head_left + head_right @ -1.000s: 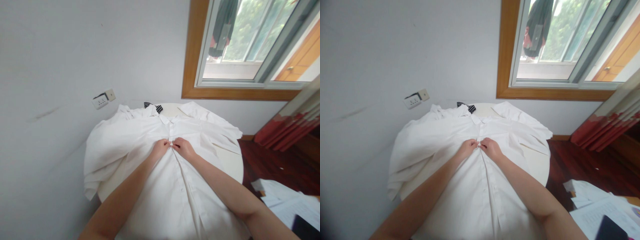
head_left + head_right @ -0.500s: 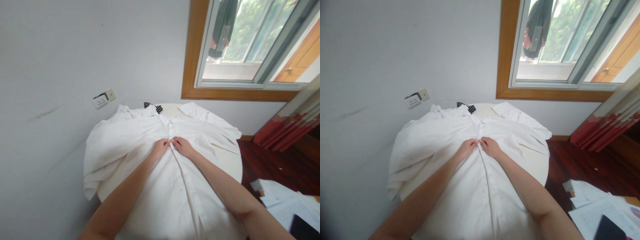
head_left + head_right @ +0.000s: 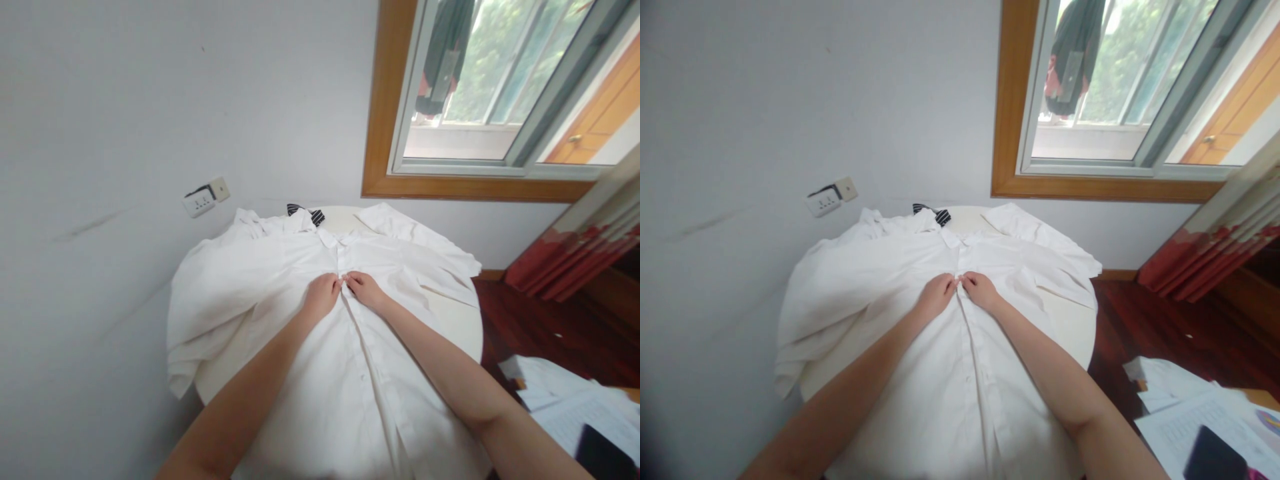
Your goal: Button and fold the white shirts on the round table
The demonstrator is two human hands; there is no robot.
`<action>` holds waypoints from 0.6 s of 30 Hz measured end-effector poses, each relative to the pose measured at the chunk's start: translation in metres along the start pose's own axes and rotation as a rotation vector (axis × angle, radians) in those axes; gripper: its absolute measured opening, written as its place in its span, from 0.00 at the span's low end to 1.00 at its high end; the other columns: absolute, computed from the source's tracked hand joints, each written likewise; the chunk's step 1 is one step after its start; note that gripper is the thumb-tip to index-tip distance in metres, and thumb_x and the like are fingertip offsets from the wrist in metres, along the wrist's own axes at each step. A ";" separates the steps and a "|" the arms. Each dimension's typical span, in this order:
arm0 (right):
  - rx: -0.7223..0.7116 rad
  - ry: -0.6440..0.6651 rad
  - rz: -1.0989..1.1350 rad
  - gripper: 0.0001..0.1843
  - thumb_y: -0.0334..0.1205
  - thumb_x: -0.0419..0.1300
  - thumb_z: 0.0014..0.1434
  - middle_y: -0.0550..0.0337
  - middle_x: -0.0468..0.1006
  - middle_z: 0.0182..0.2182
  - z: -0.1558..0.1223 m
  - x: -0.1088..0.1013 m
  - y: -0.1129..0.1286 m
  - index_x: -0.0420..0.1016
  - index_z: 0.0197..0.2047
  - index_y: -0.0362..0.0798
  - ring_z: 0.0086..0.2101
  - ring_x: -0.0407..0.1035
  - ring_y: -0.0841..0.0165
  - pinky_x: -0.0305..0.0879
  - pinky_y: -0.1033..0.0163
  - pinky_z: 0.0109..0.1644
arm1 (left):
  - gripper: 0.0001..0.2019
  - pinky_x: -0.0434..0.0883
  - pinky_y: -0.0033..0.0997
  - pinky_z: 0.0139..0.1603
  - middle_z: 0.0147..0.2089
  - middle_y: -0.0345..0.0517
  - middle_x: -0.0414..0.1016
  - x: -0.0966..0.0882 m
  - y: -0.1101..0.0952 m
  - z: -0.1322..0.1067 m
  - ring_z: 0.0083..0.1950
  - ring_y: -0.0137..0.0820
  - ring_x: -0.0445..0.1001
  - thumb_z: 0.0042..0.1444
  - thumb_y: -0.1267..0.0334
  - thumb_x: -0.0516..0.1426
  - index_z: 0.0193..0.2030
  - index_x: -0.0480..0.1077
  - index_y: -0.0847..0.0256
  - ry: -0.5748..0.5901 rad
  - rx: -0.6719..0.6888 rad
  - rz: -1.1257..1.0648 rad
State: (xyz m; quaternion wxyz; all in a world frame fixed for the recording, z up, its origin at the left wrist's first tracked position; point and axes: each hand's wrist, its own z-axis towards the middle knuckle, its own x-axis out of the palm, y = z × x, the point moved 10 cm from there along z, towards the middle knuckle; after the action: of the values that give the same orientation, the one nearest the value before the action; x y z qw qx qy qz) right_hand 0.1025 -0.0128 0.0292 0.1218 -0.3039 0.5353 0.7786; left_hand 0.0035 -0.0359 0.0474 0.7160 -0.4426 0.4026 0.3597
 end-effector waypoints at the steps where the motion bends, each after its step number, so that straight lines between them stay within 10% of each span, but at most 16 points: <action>1: 0.001 0.003 0.013 0.20 0.46 0.46 0.63 0.67 0.63 0.19 0.000 0.000 0.000 0.66 0.24 0.48 0.25 0.59 0.72 0.53 0.69 0.30 | 0.13 0.62 0.30 0.42 0.35 0.46 0.71 -0.001 -0.002 -0.001 0.38 0.32 0.69 0.64 0.61 0.45 0.32 0.66 0.60 -0.006 0.014 0.021; 10: -0.047 -0.005 -0.133 0.23 0.47 0.44 0.66 0.64 0.70 0.21 -0.011 -0.005 0.013 0.71 0.27 0.47 0.26 0.63 0.72 0.54 0.69 0.32 | 0.08 0.63 0.36 0.48 0.39 0.47 0.70 -0.024 0.009 -0.003 0.44 0.35 0.67 0.62 0.62 0.49 0.37 0.67 0.59 -0.143 0.084 0.056; 18: 0.029 -0.145 -0.702 0.15 0.40 0.48 0.64 0.49 0.74 0.41 -0.021 -0.061 0.024 0.75 0.43 0.47 0.45 0.63 0.62 0.55 0.60 0.49 | 0.12 0.61 0.42 0.56 0.50 0.50 0.70 -0.022 0.016 -0.015 0.55 0.40 0.64 0.58 0.59 0.53 0.49 0.66 0.57 -0.180 0.017 0.183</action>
State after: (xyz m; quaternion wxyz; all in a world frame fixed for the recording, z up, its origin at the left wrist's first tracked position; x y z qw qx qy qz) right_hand 0.1451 -0.0336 0.0789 0.4238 -0.4114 0.3995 0.7011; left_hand -0.0234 -0.0477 0.0574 0.7172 -0.3638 0.3783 0.4584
